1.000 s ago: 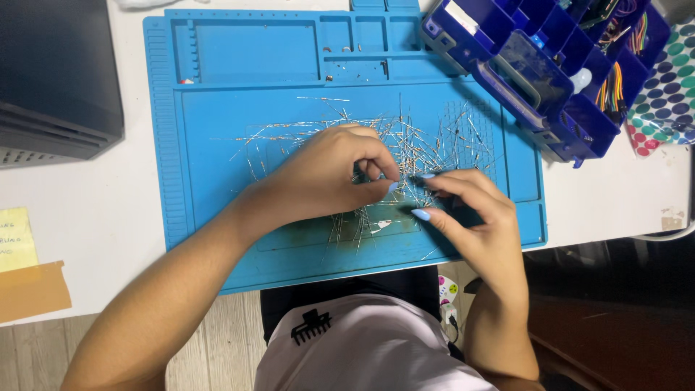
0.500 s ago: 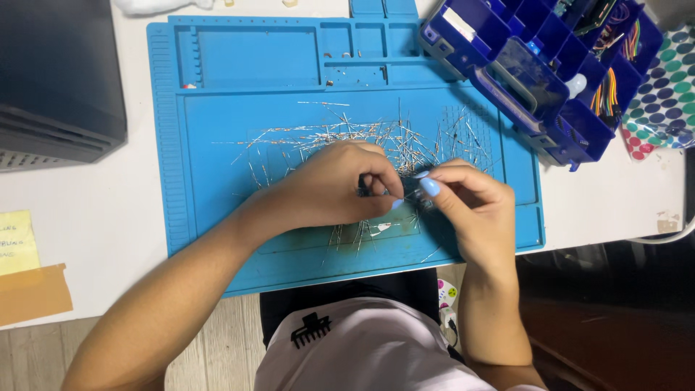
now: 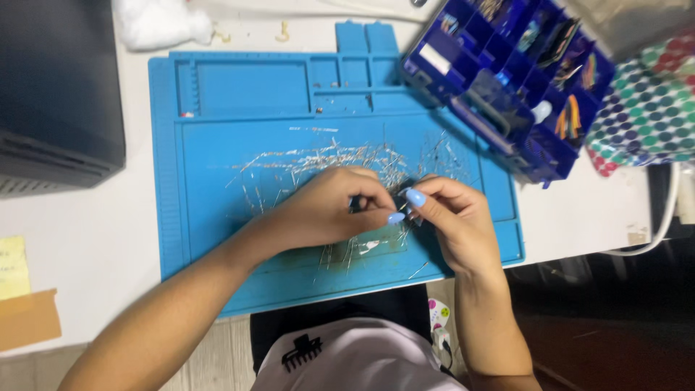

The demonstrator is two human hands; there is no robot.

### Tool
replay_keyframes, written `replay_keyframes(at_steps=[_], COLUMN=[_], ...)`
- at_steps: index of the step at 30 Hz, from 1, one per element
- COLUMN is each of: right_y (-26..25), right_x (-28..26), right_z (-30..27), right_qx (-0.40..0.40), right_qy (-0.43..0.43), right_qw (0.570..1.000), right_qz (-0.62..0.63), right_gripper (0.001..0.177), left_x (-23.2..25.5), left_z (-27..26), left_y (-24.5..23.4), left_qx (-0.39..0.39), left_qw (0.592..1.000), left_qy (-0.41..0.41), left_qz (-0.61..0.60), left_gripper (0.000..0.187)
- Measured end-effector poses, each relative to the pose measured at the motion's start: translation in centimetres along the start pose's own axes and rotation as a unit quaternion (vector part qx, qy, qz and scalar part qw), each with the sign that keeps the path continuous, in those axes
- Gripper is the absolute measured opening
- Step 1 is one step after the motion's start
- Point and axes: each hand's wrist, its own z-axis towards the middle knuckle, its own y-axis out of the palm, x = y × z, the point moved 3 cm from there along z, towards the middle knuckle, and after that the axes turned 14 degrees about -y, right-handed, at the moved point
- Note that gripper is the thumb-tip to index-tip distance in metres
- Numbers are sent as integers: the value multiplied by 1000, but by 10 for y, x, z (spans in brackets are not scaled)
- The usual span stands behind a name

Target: The person repeatedly picks up small electronic components from a blue tray, briefly holds them, and places them into a blue compartmentalized parts organizer. The person continues this cycle throughout the clip.

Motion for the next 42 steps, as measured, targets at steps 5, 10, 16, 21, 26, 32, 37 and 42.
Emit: replay_keyframes(at_steps=[5, 10, 16, 21, 26, 32, 37, 42], right_y=[-3, -24, -81, -90, -107, -75, -47, -39], right_x=[-24, -54, -73, -54, -32, -91, -114, -104], right_z=[24, 82, 203, 263, 281, 214, 121, 42], right_qx=[-33, -23, 100, 77, 73, 18, -108, -207], right_qy=[-20, -28, -24, 85, 75, 2, -30, -42], right_qw=[998, 986, 959, 911, 881, 869, 887, 870], right_qz=[-55, -163, -263, -396, -461, -494, -448, -446], right_gripper=[8, 8, 11, 30, 33, 35, 24, 24], left_x=[-3, -13, -17, -22, -25, -23, -28, -35], left_z=[3, 6, 7, 9, 11, 9, 9, 9], left_y=[0, 0, 1, 1, -3, -5, 1, 2], left_qx=[18, 48, 82, 104, 116, 139, 98, 135], left_qw=[1000, 999, 997, 992, 989, 978, 953, 925], left_qy=[-10, -3, 9, -9, -26, -15, -41, 21], left_qz=[-8, -12, 0, 69, 84, 157, 284, 354], left_gripper=[12, 8, 7, 14, 9, 8, 32, 55])
